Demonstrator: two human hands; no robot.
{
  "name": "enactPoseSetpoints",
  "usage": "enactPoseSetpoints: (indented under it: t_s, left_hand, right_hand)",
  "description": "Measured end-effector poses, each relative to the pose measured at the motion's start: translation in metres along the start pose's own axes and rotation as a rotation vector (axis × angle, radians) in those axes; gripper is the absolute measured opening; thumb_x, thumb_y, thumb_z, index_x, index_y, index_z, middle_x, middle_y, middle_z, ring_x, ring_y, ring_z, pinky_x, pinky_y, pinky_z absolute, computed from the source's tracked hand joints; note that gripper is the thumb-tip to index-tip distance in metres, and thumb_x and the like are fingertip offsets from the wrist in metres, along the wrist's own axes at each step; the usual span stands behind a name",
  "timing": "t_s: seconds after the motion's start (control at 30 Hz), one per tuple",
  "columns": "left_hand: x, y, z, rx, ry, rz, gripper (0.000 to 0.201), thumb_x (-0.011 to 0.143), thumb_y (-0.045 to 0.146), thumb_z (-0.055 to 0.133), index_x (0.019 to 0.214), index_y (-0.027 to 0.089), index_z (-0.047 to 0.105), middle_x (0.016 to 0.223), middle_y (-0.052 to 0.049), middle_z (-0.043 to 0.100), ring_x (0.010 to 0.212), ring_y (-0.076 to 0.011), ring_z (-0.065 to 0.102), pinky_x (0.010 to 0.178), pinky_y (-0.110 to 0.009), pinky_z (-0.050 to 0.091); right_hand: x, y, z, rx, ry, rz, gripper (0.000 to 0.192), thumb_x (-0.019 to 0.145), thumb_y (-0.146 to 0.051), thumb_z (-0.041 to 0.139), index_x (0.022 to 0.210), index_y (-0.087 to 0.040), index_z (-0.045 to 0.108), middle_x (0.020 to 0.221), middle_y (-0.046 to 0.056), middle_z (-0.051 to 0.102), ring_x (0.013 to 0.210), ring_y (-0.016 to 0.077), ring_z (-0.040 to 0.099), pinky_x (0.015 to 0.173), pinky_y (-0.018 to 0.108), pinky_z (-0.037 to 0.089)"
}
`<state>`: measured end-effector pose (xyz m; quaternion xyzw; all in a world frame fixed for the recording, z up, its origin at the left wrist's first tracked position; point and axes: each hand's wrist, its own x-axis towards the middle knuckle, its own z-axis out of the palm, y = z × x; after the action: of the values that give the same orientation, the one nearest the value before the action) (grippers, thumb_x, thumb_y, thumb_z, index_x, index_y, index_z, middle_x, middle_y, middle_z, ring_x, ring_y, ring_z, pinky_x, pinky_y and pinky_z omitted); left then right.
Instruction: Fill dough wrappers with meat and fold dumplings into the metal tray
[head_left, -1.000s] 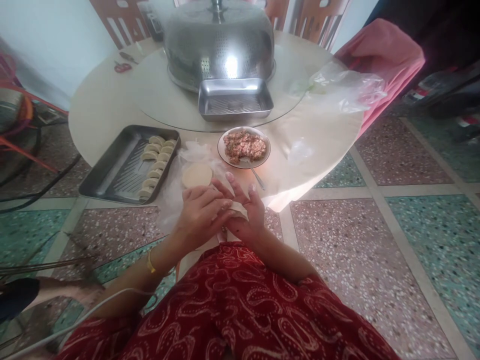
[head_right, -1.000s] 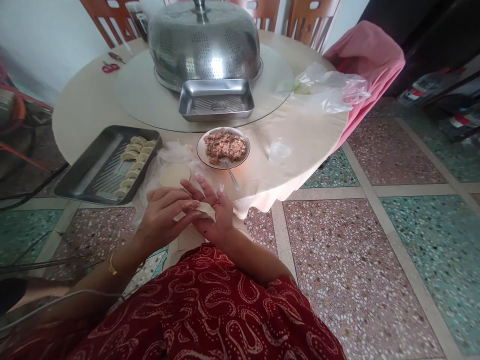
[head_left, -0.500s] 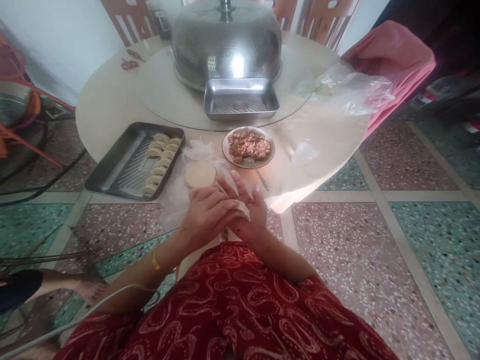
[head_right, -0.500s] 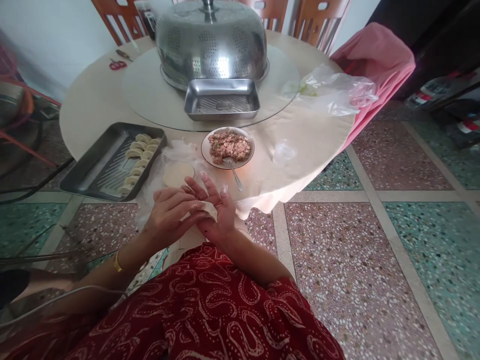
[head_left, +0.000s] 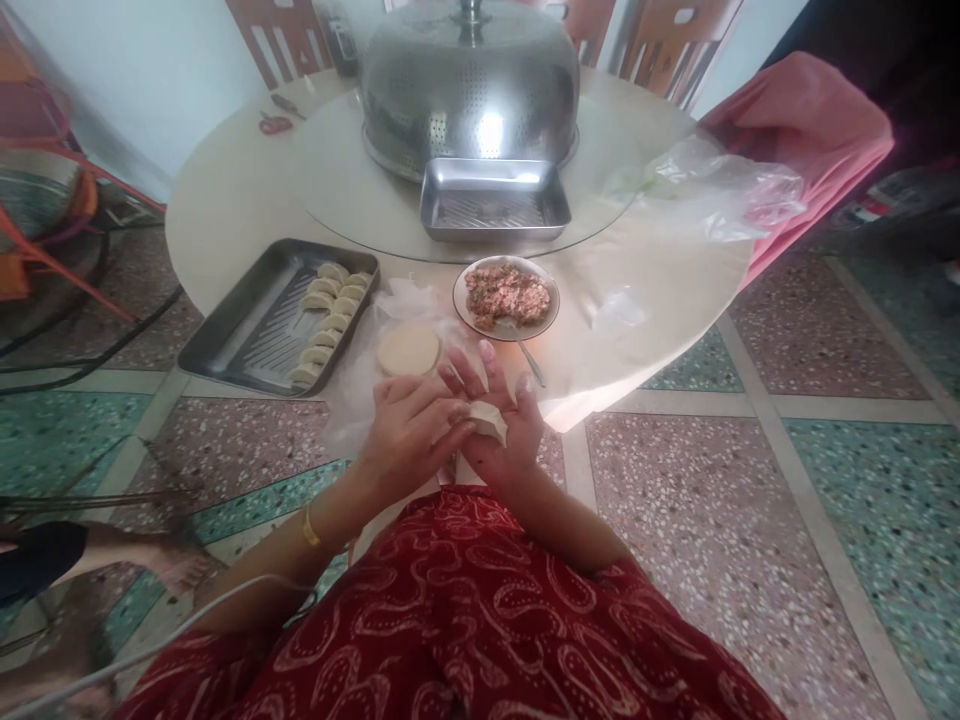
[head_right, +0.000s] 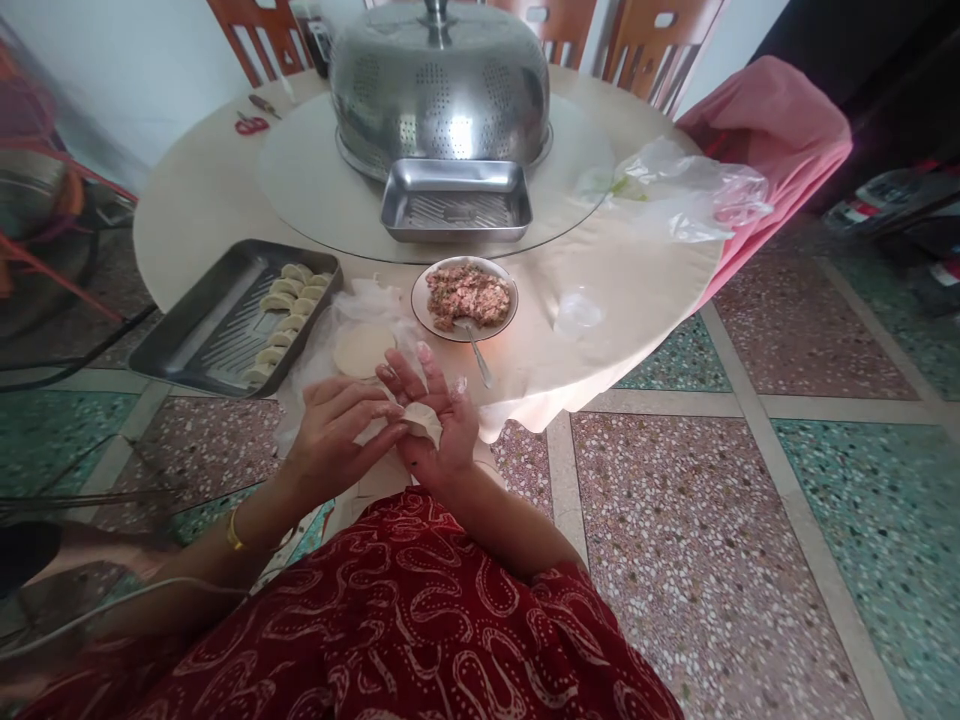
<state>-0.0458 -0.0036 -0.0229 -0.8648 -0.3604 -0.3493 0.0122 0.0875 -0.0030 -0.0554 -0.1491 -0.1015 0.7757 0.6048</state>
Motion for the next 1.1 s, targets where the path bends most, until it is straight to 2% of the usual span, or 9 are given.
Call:
enactPoseSetpoints:
  t_s: [0.23,0.47,0.67,0.83,0.9,1.1]
  left_hand:
    - [-0.0018,0.0020,0.0069,0.006,-0.006,0.005,0.009,0.087,0.016,0.063,0.080,0.019,0.058,0.081,-0.001,0.070,0.080,-0.0176,0.062,0.079,-0.037,0.044]
    - [-0.0022,0.0033,0.0051,-0.001,0.011,-0.034,0.007,0.088,0.023,0.066,0.088,0.020,0.060,0.085,-0.002,0.072,0.083,-0.0193,0.061,0.079,-0.037,0.043]
    - [-0.0010,0.0035,0.0090,-0.021,-0.021,0.021,0.008,0.090,0.017,0.059,0.082,0.019,0.059,0.079,-0.001,0.070,0.077,-0.0171,0.061,0.077,-0.037,0.043]
    - [-0.0019,0.0037,0.0074,-0.038,0.024,-0.010,0.001,0.088,0.019,0.063,0.089,0.020,0.061,0.083,-0.001,0.071,0.079,-0.0176,0.062,0.078,-0.037,0.044]
    - [-0.0019,0.0039,0.0071,-0.038,0.035,-0.017,0.005,0.088,0.020,0.064,0.091,0.020,0.061,0.083,-0.001,0.071,0.080,-0.0181,0.062,0.078,-0.037,0.043]
    - [-0.0002,0.0039,0.0096,-0.018,0.014,0.046,0.006,0.088,0.015,0.061,0.084,0.019,0.058,0.081,-0.003,0.070,0.079,-0.0183,0.060,0.076,-0.036,0.043]
  right_hand:
    - [-0.0003,0.0026,0.0020,-0.005,0.016,-0.007,0.045,0.090,-0.057,0.035,0.116,-0.033,0.062,0.119,0.000,0.072,0.113,0.0184,0.064,0.111,0.046,0.039]
    - [-0.0009,0.0020,0.0050,0.009,0.047,-0.005,0.047,0.090,-0.059,0.036,0.118,-0.032,0.062,0.118,0.002,0.072,0.111,0.0188,0.064,0.108,0.046,0.041]
    - [-0.0027,0.0037,0.0052,-0.004,0.055,0.019,0.045,0.091,-0.058,0.034,0.118,-0.033,0.062,0.121,0.001,0.071,0.113,0.0173,0.062,0.111,0.045,0.039]
    - [-0.0027,0.0016,0.0040,-0.024,0.056,-0.004,0.046,0.089,-0.059,0.036,0.119,-0.033,0.060,0.123,0.003,0.069,0.114,0.0186,0.061,0.108,0.044,0.041]
    - [-0.0022,0.0014,0.0032,-0.031,0.048,-0.014,0.046,0.089,-0.059,0.037,0.120,-0.034,0.060,0.123,0.003,0.068,0.115,0.0195,0.060,0.106,0.044,0.042]
    - [-0.0021,0.0039,0.0037,-0.021,0.056,0.017,0.046,0.089,-0.059,0.037,0.118,-0.033,0.060,0.123,0.002,0.069,0.115,0.0189,0.060,0.109,0.045,0.040]
